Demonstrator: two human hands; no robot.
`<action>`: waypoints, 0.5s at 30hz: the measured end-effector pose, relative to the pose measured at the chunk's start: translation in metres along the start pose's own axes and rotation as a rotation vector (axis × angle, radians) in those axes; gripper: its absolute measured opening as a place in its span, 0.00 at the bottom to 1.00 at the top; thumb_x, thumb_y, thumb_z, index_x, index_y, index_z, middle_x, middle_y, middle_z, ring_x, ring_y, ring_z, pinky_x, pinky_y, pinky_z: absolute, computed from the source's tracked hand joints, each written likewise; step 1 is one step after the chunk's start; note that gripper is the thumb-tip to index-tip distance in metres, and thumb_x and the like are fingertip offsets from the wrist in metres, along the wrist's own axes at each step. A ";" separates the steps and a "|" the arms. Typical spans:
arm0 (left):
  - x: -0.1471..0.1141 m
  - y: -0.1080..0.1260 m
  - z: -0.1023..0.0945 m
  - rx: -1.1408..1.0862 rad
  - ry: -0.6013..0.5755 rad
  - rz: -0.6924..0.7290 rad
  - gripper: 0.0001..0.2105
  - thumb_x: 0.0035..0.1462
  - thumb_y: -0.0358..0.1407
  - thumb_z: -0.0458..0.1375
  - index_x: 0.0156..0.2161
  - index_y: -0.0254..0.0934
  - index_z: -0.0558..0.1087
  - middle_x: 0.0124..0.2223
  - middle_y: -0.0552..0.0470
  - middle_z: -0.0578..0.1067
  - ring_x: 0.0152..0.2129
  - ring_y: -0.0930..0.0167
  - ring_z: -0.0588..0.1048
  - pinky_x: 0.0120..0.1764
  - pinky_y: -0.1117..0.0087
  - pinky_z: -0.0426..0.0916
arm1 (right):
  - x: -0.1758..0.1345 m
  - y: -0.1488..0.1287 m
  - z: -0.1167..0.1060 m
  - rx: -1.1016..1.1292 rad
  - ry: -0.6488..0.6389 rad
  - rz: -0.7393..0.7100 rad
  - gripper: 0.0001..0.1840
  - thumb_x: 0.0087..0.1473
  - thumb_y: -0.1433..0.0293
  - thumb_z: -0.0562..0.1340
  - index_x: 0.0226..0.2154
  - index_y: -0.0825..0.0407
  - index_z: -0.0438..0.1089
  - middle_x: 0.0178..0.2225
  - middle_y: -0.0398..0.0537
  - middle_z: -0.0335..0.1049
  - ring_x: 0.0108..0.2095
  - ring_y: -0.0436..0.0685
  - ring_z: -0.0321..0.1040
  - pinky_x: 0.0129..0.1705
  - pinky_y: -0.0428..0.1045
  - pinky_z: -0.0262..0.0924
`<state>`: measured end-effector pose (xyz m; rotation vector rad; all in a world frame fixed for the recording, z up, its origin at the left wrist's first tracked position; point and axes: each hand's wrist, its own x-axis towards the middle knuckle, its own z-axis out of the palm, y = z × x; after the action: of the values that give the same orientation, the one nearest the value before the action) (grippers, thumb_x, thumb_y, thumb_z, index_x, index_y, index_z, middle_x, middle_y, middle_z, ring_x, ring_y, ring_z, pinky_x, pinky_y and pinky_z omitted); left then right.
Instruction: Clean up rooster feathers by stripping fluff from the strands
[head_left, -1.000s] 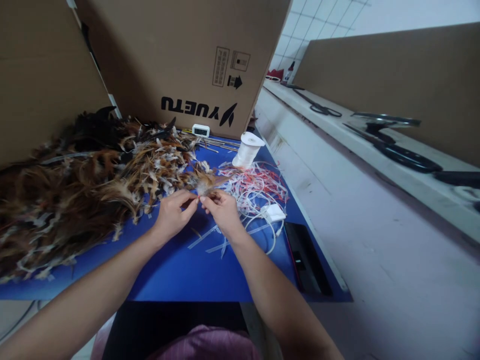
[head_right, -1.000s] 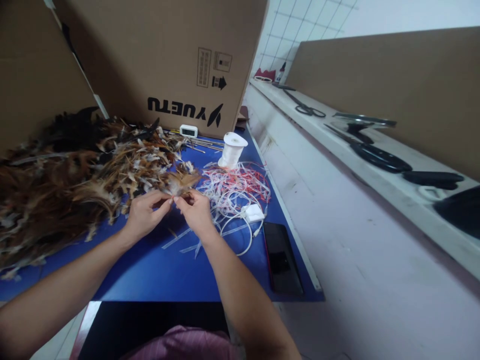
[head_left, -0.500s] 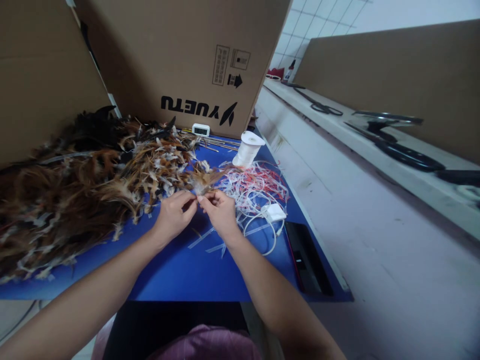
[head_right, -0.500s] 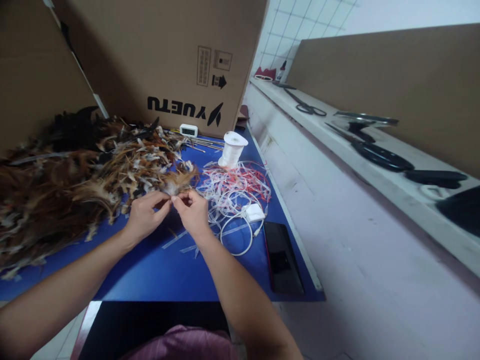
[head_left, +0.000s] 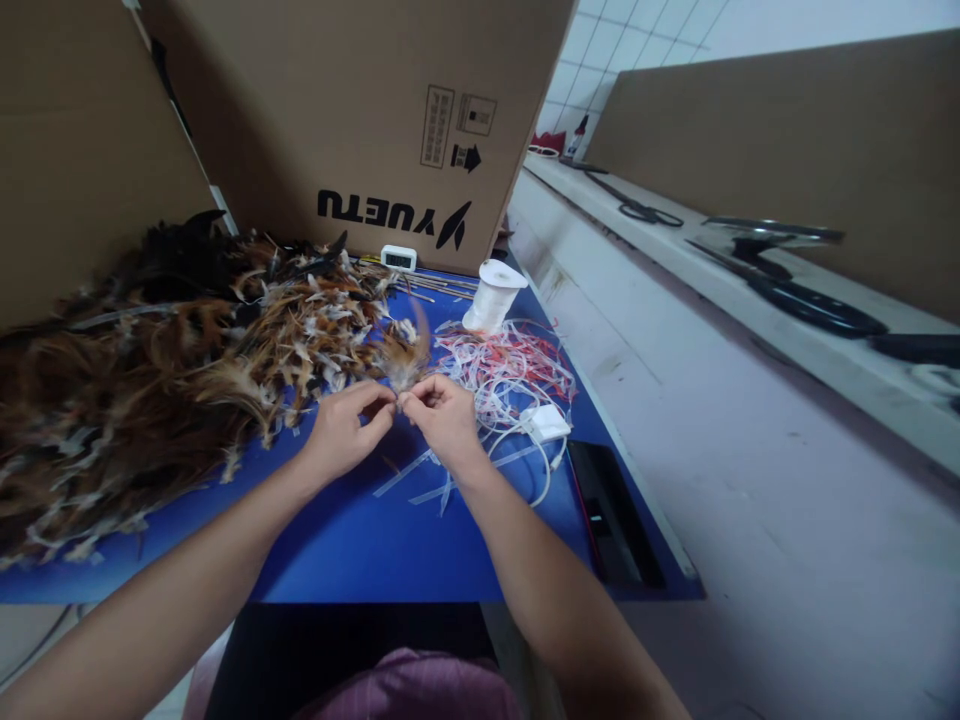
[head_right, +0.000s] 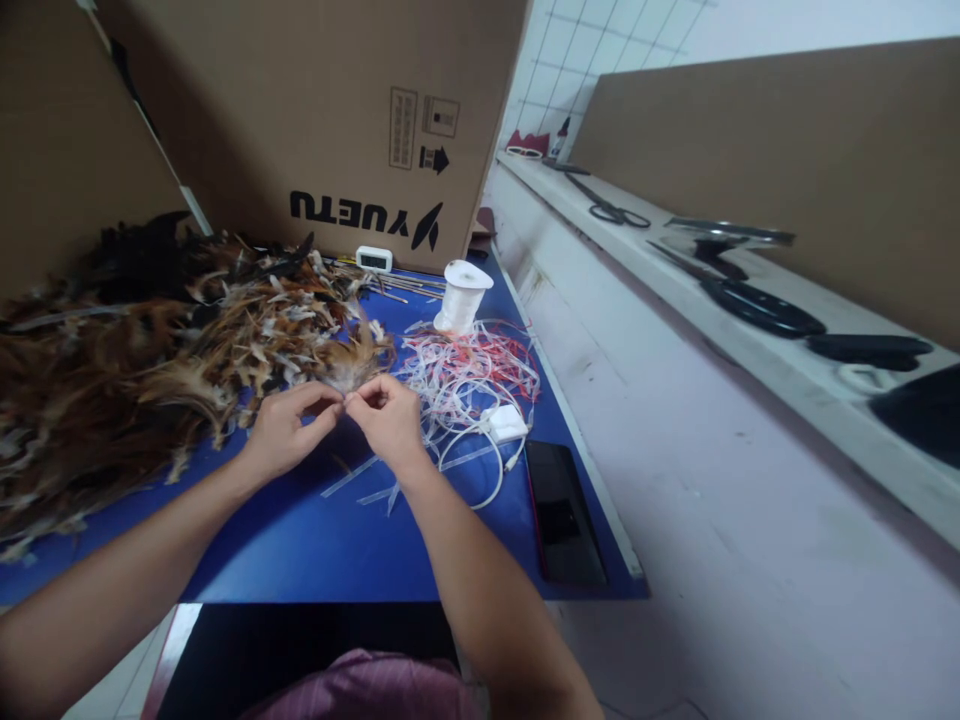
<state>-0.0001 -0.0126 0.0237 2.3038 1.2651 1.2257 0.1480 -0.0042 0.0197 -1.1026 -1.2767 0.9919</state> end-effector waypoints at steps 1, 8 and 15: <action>0.001 -0.001 -0.001 -0.032 -0.005 -0.029 0.04 0.55 0.31 0.55 0.33 0.37 0.72 0.28 0.54 0.75 0.24 0.73 0.72 0.29 0.72 0.66 | 0.000 0.000 -0.001 0.030 -0.008 0.015 0.07 0.41 0.68 0.64 0.21 0.51 0.65 0.17 0.37 0.64 0.17 0.47 0.58 0.22 0.44 0.54; 0.004 -0.007 -0.007 0.027 0.011 0.081 0.07 0.58 0.32 0.54 0.37 0.36 0.75 0.33 0.49 0.78 0.30 0.71 0.75 0.34 0.72 0.68 | 0.002 -0.002 -0.004 0.173 -0.042 0.106 0.08 0.39 0.69 0.65 0.19 0.52 0.64 0.15 0.36 0.64 0.16 0.46 0.59 0.21 0.44 0.55; 0.007 -0.013 -0.016 0.133 0.000 0.109 0.08 0.60 0.34 0.52 0.34 0.36 0.74 0.32 0.49 0.76 0.31 0.70 0.74 0.36 0.70 0.68 | 0.002 -0.005 -0.004 0.256 -0.055 0.194 0.09 0.37 0.70 0.67 0.19 0.52 0.65 0.15 0.37 0.65 0.16 0.45 0.59 0.20 0.43 0.55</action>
<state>-0.0177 -0.0023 0.0302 2.4965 1.2716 1.2098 0.1523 -0.0031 0.0247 -1.0174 -1.0644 1.3004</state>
